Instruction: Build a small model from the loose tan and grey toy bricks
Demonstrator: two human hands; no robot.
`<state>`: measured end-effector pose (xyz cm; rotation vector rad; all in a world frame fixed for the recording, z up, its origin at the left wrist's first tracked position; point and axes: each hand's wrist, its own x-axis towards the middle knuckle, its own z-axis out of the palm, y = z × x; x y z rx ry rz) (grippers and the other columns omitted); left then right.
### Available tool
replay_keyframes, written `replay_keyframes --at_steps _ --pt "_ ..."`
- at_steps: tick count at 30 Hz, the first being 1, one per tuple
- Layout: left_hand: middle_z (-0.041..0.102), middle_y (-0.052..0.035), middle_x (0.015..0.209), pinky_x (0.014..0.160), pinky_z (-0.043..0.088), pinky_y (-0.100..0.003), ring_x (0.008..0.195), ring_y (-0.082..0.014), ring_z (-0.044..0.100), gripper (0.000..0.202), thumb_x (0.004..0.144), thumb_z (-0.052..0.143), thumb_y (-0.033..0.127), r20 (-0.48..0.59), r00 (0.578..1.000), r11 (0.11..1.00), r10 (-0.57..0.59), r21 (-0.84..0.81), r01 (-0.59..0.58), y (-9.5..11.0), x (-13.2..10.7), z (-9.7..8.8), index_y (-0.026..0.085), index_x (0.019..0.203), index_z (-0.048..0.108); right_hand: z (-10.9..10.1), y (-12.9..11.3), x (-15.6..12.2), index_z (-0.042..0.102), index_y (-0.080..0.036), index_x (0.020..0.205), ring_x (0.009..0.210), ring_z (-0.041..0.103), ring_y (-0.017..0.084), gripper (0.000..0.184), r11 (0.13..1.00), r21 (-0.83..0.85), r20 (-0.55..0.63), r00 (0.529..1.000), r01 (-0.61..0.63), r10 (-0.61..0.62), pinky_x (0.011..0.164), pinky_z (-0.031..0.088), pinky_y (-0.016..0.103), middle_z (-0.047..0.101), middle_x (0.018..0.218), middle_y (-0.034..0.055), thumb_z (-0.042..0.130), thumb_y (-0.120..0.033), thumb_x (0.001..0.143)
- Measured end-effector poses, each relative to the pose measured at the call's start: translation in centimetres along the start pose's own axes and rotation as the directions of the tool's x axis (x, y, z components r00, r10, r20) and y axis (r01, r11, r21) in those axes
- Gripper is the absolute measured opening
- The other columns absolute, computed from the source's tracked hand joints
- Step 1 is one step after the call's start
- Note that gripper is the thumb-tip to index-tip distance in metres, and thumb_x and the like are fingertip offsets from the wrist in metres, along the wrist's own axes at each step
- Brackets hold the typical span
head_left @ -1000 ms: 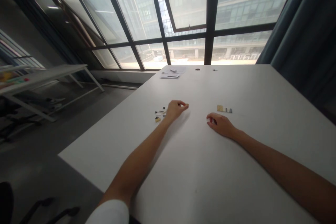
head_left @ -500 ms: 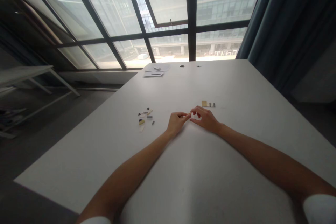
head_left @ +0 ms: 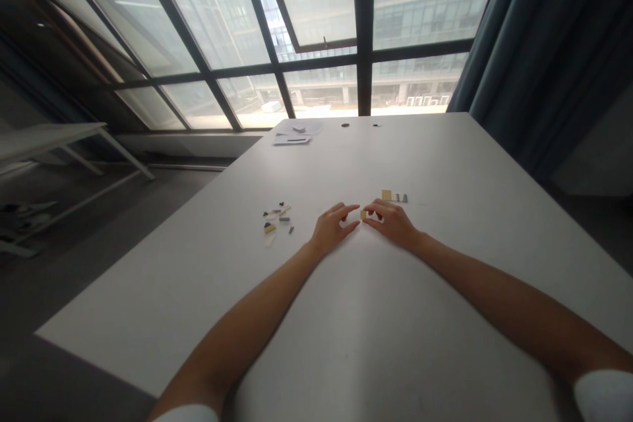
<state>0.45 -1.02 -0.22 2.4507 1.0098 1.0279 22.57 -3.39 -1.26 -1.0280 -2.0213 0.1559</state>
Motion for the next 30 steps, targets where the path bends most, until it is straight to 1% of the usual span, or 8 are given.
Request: replay_keyframes --at_steps 2,5,10,13,17,21,26,30 --pt "0.055 0.0014 0.08 0.069 0.043 -0.023 0.07 -0.0115 0.052 0.035 0.087 0.07 0.032 -0.007 1.0 0.999 0.03 0.039 -0.03 -0.14 -0.1 0.04 0.025 0.121 0.07 0.06 0.15 -0.03 0.068 -0.021 0.098 0.066 0.055 0.014 0.009 1.0 -0.007 0.017 1.0 0.005 -0.005 0.066 0.043 0.026 0.066 0.085 0.0022 0.067 -0.028 0.092" --pt "0.056 0.0009 0.08 0.069 0.044 -0.023 0.07 -0.0111 0.054 0.028 0.088 0.069 0.033 -0.019 0.998 0.998 0.052 0.048 -0.051 -0.14 -0.2 0.24 0.025 0.115 0.072 0.08 0.18 -0.04 0.069 -0.021 0.096 0.067 0.057 0.014 0.009 1.0 -0.009 0.038 0.999 0.017 -0.016 0.067 0.043 0.027 0.067 0.085 0.0031 0.067 -0.029 0.093" --pt "0.057 0.0008 0.08 0.069 0.045 -0.023 0.071 -0.0109 0.056 0.021 0.087 0.069 0.03 -0.022 0.998 0.997 0.058 0.055 -0.056 -0.19 -0.24 0.4 0.024 0.107 0.073 -0.23 -0.05 0.05 0.069 -0.02 0.099 0.067 0.057 0.014 0.011 0.999 0.001 0.068 0.997 0.037 -0.037 0.067 0.044 0.027 0.067 0.086 0.0034 0.066 -0.029 0.093" --pt "0.057 0.0008 0.08 0.069 0.045 -0.023 0.072 -0.0115 0.056 0.021 0.086 0.07 0.028 -0.021 0.998 0.997 0.059 0.052 -0.058 -0.18 -0.24 0.42 0.023 0.106 0.072 -0.44 -0.26 0.09 0.069 -0.021 0.101 0.069 0.058 0.015 0.012 0.999 0.002 0.08 0.995 0.053 -0.053 0.068 0.045 0.027 0.067 0.087 0.0033 0.068 -0.026 0.09" --pt "0.056 0.0013 0.079 0.068 0.045 -0.023 0.072 -0.0118 0.055 0.021 0.083 0.071 0.026 -0.035 0.997 0.997 0.069 0.037 -0.068 -0.05 -0.25 0.36 0.022 0.104 0.071 -0.4 -0.5 0.02 0.068 -0.021 0.104 0.07 0.058 0.014 0.017 0.998 -0.002 0.054 0.996 0.066 -0.065 0.069 0.045 0.026 0.067 0.09 0.0034 0.068 -0.02 0.087" --pt "0.056 0.001 0.08 0.069 0.045 -0.023 0.073 -0.012 0.056 0.021 0.083 0.07 0.025 -0.04 0.997 0.997 0.072 0.026 -0.071 0.14 -0.27 0.22 0.022 0.104 0.071 -0.17 -0.55 -0.06 0.067 -0.021 0.101 0.068 0.055 0.014 0.015 0.998 0.006 0.036 0.997 0.063 -0.063 0.068 0.045 0.026 0.066 0.089 0.0027 0.067 -0.02 0.087" --pt "0.058 -0.0002 0.085 0.071 0.048 -0.024 0.077 -0.0126 0.058 0.027 0.083 0.071 0.025 -0.046 0.996 0.997 0.08 0.025 -0.078 0.18 -0.33 0.29 0.023 0.11 0.07 0.02 -0.25 -0.13 0.067 -0.022 0.101 0.067 0.054 0.013 0.015 0.998 0.025 0.028 0.998 0.055 -0.056 0.068 0.045 0.026 0.065 0.087 0.0017 0.068 -0.019 0.086" --pt "0.058 -0.0005 0.084 0.072 0.048 -0.024 0.078 -0.0133 0.058 0.024 0.084 0.07 0.027 -0.052 0.995 0.997 0.082 0.02 -0.081 0.13 -0.36 0.37 0.024 0.107 0.07 0.02 -0.19 -0.16 0.066 -0.021 0.101 0.066 0.053 0.013 0.015 0.998 0.036 0.041 0.998 0.05 -0.052 0.068 0.045 0.026 0.064 0.087 0.0012 0.068 -0.019 0.086"
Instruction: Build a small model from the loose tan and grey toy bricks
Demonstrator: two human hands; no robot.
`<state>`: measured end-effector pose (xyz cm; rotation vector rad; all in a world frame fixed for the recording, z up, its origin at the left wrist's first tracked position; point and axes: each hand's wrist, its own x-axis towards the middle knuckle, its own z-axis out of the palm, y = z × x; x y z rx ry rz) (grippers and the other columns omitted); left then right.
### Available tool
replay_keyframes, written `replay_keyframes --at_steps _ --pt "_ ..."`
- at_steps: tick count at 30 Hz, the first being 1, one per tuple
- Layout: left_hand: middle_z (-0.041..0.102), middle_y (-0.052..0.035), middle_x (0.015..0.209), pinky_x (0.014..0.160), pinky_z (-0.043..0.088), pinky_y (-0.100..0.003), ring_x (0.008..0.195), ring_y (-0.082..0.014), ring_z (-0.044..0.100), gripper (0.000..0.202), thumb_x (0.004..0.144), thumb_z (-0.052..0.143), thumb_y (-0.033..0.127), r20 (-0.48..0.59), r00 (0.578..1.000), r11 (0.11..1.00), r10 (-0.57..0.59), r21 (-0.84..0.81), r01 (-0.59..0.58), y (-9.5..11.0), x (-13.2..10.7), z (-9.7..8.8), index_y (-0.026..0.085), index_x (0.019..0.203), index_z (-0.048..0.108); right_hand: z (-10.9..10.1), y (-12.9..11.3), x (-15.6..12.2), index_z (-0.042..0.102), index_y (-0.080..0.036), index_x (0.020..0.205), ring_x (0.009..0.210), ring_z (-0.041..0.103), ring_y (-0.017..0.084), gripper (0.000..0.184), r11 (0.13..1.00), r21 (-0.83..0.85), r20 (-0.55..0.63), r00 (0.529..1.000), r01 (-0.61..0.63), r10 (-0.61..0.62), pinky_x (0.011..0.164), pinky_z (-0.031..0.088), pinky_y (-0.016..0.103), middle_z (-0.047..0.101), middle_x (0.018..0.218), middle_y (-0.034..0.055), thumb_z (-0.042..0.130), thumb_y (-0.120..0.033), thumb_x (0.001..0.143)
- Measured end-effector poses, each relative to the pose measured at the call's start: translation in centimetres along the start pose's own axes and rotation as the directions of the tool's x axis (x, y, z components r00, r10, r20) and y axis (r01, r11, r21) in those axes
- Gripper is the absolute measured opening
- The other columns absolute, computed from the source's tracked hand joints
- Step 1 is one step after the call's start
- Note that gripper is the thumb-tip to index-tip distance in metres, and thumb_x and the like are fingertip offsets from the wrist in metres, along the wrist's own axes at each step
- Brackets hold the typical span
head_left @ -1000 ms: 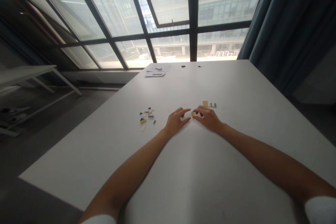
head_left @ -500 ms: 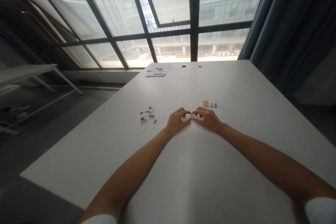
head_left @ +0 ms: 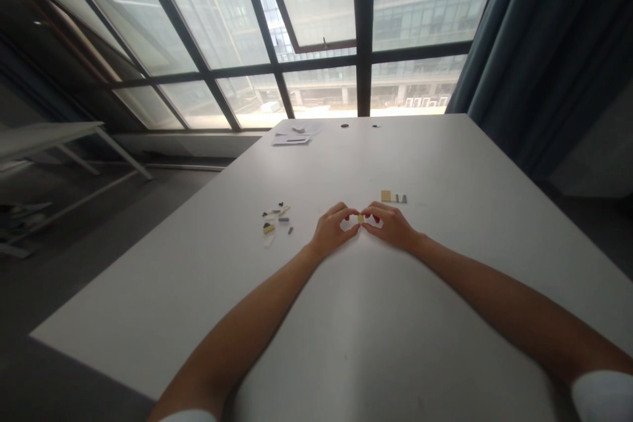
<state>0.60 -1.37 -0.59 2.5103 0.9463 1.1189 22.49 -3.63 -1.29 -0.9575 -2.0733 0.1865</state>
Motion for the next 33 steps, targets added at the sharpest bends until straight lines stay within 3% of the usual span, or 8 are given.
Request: replay_keyframes --at_steps 33 --pt "0.059 -0.0003 0.085 0.071 0.047 -0.023 0.076 -0.0124 0.058 0.024 0.082 0.07 0.024 0.028 1.0 1.0 -0.01 -0.028 0.011 0.25 -0.02 -0.18 0.023 0.107 0.07 -0.32 -0.46 0.05 0.066 -0.022 0.103 0.068 0.055 0.013 0.017 0.999 0.035 0.014 1.0 -0.007 0.007 0.068 0.046 0.026 0.065 0.089 0.0021 0.065 -0.02 0.086"
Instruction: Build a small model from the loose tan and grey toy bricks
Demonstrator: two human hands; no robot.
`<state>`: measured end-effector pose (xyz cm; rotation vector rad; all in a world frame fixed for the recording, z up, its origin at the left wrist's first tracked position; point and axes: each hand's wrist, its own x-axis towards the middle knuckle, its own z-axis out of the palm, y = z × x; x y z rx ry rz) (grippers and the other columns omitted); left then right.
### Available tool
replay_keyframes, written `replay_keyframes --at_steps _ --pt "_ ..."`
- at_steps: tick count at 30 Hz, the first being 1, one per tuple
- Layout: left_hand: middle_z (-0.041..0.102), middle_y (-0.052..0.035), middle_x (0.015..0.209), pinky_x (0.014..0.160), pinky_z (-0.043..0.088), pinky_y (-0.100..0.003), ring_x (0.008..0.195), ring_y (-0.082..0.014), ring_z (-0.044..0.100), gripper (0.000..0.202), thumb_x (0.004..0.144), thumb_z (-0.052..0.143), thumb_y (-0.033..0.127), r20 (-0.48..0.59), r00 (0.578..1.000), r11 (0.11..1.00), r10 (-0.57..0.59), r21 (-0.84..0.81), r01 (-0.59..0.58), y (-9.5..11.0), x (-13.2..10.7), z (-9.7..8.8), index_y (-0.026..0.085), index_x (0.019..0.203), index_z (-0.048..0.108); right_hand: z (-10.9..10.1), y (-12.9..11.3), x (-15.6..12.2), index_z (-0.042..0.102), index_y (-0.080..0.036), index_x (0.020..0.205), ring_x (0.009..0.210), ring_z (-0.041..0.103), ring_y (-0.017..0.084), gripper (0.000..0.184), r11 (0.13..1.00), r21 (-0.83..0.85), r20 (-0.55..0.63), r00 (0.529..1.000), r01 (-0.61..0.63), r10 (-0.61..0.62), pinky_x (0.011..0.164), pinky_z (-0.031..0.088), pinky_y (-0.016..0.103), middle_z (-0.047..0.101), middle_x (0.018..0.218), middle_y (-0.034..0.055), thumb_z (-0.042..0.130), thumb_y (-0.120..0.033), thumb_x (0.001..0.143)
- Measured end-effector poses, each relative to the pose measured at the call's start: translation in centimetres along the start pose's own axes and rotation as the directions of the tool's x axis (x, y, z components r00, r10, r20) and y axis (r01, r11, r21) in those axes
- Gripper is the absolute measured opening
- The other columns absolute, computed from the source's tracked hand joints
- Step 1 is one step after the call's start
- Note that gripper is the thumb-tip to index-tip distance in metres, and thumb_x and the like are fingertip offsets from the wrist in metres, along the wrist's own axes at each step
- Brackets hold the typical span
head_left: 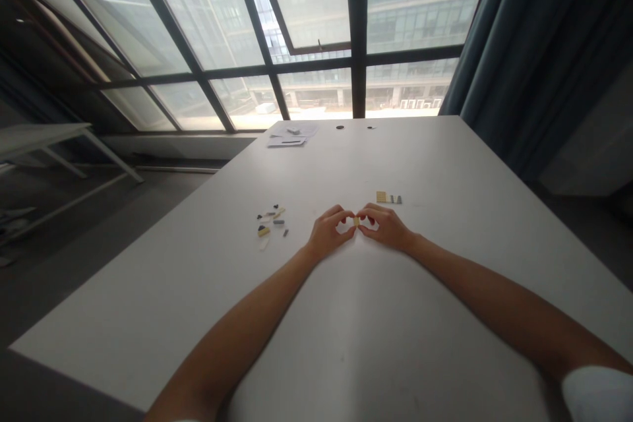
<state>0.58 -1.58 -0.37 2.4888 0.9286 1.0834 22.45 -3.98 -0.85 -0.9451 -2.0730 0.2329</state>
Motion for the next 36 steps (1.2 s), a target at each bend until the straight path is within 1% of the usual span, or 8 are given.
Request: replay_keyframes --at_steps 11,19,29,36 --pt "0.057 0.0003 0.084 0.069 0.046 -0.023 0.073 -0.0113 0.055 0.024 0.083 0.069 0.023 0.003 1.0 1.0 0.006 -0.006 -0.006 -0.29 -0.03 0.19 0.023 0.107 0.069 -0.16 -0.32 0.07 0.065 -0.022 0.101 0.068 0.055 0.013 0.016 1.0 -0.01 -0.006 1.0 0.0 0.0 0.068 0.046 0.026 0.065 0.087 0.0018 0.066 -0.019 0.085" --pt "0.058 0.0006 0.083 0.068 0.046 -0.023 0.069 -0.0109 0.053 0.024 0.083 0.069 0.025 0.01 1.0 1.0 0.004 -0.011 -0.004 -0.35 -0.01 0.17 0.023 0.107 0.069 0.03 0.03 -0.1 0.065 -0.022 0.1 0.067 0.055 0.013 0.015 1.0 -0.019 -0.006 1.0 -0.001 0.001 0.068 0.045 0.026 0.065 0.087 0.0016 0.066 -0.021 0.085" --pt "0.058 0.0005 0.083 0.067 0.046 -0.023 0.069 -0.0109 0.053 0.024 0.083 0.069 0.025 0.014 1.0 1.0 0.012 -0.015 -0.012 -0.18 0.07 0.09 0.023 0.107 0.069 -0.22 -0.49 0.12 0.064 -0.022 0.097 0.066 0.053 0.013 0.014 1.0 -0.025 -0.007 1.0 -0.014 0.014 0.067 0.044 0.026 0.063 0.085 0.0009 0.066 -0.017 0.083" --pt "0.058 0.0005 0.083 0.066 0.045 -0.023 0.068 -0.0105 0.052 0.024 0.085 0.069 0.026 0.015 1.0 1.0 0.01 -0.024 -0.009 -0.22 0.02 0.19 0.022 0.109 0.069 0.09 -0.14 -0.1 0.064 -0.022 0.098 0.067 0.054 0.013 0.014 1.0 -0.022 -0.007 1.0 -0.022 0.022 0.068 0.044 0.026 0.062 0.085 0.0008 0.066 -0.018 0.084"
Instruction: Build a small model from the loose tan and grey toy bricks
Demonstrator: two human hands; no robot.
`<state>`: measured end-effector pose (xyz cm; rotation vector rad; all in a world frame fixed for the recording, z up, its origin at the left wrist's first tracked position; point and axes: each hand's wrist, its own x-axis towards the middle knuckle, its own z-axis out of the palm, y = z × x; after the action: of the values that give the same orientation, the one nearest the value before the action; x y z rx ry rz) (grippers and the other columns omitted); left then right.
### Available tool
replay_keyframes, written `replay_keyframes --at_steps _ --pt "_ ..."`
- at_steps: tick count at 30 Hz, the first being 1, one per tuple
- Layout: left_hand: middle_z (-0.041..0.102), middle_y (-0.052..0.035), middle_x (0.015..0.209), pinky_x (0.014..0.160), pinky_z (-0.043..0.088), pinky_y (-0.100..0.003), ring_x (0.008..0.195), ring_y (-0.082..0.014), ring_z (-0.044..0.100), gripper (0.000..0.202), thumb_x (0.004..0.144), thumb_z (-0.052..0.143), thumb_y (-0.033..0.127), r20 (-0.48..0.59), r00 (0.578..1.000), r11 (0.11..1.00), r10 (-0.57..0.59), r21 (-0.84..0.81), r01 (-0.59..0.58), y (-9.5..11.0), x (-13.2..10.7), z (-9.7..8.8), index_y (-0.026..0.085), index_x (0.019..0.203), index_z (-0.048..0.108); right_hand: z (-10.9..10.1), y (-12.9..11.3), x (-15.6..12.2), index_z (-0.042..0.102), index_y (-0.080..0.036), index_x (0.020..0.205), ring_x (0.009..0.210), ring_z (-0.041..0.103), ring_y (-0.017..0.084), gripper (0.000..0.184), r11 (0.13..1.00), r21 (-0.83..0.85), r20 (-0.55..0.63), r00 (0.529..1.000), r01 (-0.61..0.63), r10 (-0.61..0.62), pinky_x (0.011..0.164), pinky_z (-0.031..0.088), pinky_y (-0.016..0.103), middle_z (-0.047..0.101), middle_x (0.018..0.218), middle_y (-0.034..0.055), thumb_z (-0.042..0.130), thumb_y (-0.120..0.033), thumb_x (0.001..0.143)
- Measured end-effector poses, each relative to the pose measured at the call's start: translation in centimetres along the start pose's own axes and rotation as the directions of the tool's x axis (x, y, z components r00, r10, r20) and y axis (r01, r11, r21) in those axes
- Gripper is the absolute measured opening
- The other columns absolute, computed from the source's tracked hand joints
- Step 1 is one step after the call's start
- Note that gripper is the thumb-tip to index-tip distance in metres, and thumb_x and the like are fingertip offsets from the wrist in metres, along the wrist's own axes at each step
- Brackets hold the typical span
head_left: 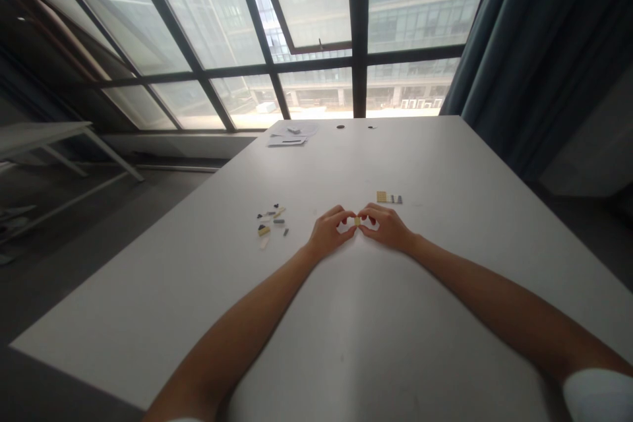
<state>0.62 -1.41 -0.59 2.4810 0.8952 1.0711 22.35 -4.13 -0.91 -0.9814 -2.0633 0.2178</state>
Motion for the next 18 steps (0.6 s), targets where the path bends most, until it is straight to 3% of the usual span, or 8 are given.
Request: replay_keyframes --at_steps 18 --pt "0.057 -0.0002 0.083 0.067 0.044 -0.023 0.07 -0.0109 0.052 0.022 0.088 0.067 0.029 0.015 1.0 1.0 0.005 0.012 -0.006 -0.04 0.01 -0.11 0.022 0.109 0.069 -0.06 0.16 0.08 0.065 -0.02 0.099 0.07 0.054 0.013 0.015 1.0 0.005 0.012 1.0 -0.012 0.012 0.069 0.043 0.024 0.063 0.087 0.0016 0.066 -0.018 0.085"
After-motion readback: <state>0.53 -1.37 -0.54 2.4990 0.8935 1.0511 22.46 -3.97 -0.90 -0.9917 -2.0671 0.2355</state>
